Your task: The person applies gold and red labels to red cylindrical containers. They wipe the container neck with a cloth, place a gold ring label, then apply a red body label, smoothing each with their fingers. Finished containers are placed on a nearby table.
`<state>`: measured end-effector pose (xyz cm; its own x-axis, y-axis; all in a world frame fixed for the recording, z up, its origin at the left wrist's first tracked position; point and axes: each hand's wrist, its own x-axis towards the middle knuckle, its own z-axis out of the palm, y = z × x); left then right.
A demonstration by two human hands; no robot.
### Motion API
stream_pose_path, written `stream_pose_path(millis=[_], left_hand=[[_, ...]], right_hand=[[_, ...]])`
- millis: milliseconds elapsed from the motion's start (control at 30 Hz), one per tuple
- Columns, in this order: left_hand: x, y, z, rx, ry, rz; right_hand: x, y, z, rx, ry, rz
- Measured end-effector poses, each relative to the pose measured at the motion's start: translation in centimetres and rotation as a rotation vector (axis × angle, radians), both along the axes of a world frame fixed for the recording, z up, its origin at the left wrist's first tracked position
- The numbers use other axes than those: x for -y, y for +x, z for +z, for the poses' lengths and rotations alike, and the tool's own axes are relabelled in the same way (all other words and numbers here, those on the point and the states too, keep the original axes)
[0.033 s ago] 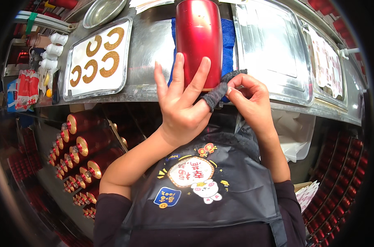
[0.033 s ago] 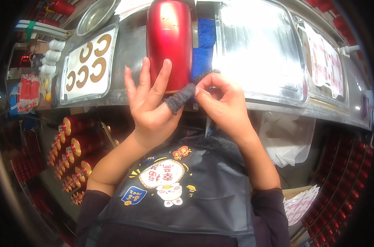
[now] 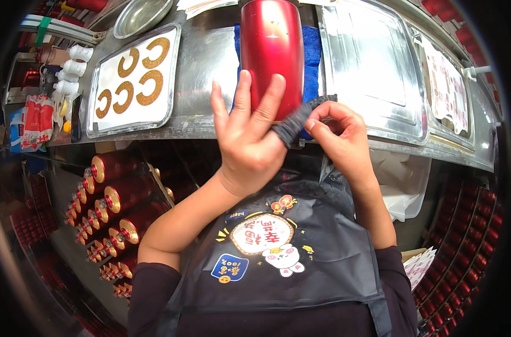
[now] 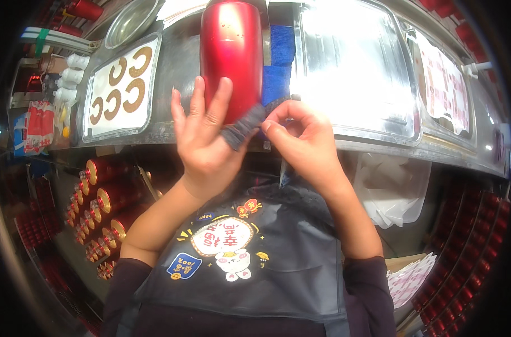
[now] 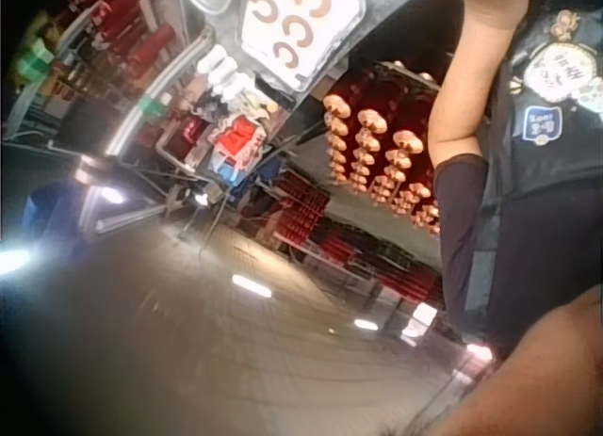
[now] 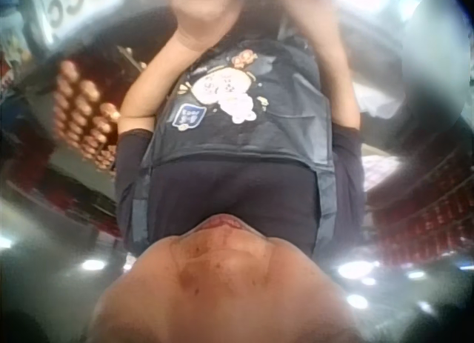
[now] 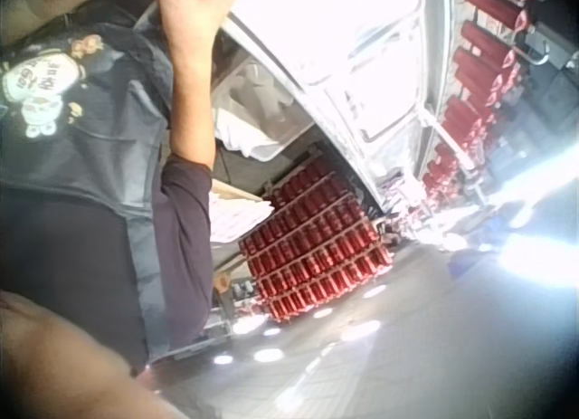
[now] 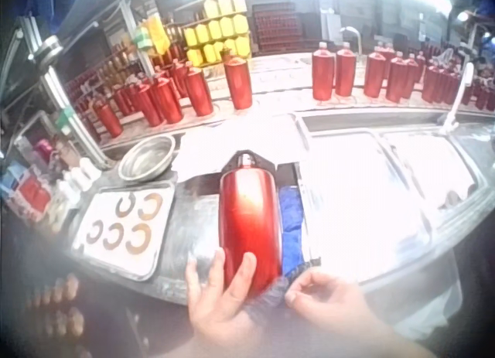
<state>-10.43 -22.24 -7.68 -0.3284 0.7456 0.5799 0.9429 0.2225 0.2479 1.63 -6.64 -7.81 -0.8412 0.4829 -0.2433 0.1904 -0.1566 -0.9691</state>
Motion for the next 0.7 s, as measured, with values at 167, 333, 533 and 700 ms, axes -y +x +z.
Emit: stream_pose_path(millis=[167,333,533,700], left_hand=[[0.5,-0.9,-1.5,0.625,0.278,0.019],[3.4,-0.5,-2.4,0.550,0.238,0.054],[4.3,-0.2,-3.3,0.381,0.141,0.012],[4.4,-0.6,-3.1,0.294,0.110,-0.014]], right_hand=[[-0.1,0.0,0.5,-0.012,0.010,0.039],[-0.2,0.2,1.9,0.015,-0.025,0.018],[-0.4,0.9,2.9,-0.014,-0.024,0.012],[-0.6,0.6,1.9,-0.004,-0.004,-0.003]])
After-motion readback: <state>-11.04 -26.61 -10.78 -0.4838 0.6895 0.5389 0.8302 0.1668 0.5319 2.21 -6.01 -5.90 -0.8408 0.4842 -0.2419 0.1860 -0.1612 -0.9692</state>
